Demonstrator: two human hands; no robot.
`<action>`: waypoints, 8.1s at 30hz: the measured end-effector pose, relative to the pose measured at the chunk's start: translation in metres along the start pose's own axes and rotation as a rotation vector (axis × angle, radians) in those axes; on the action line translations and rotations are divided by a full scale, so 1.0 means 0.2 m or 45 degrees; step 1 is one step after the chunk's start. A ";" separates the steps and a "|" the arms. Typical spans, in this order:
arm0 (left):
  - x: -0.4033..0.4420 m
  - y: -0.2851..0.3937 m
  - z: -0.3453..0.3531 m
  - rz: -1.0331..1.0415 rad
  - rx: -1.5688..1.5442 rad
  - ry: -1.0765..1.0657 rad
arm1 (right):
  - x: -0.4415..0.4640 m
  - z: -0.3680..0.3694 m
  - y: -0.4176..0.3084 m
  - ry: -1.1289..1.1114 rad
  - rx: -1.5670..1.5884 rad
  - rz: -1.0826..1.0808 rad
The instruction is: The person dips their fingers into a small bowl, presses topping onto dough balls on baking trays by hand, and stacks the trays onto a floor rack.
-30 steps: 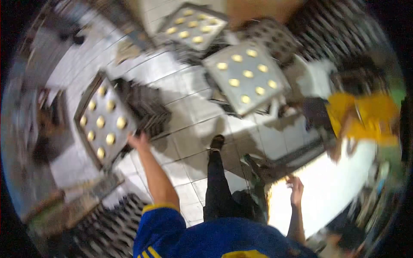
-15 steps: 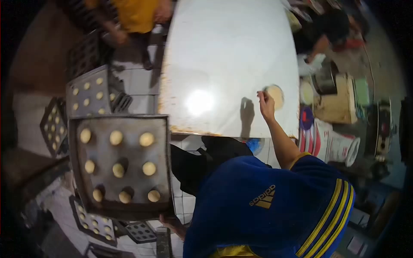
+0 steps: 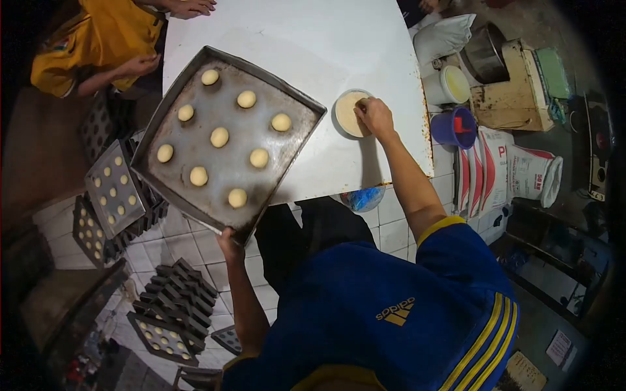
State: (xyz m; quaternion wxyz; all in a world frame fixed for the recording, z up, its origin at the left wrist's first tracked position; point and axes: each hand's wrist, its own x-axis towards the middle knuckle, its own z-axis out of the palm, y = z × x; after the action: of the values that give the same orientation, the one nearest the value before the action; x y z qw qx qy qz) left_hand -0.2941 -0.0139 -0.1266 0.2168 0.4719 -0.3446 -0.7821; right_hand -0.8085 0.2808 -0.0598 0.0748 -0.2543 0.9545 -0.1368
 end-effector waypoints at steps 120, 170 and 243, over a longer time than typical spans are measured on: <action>0.31 -0.06 0.35 0.020 0.417 0.305 | 0.02 0.13 -0.13 0.099 -0.046 -0.097; 0.31 -0.01 0.34 0.017 0.357 0.209 | 0.02 0.25 -0.88 0.019 0.707 -0.300; 0.32 -0.02 0.32 -0.008 0.374 0.196 | -0.28 0.13 -0.24 0.063 -0.299 -0.231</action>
State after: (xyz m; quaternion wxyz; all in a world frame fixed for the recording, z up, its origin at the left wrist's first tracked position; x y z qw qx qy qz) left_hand -0.3813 -0.0325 -0.1478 0.1686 0.5580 -0.4361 -0.6856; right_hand -0.7318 0.2636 -0.0668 0.0085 -0.3431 0.9385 -0.0367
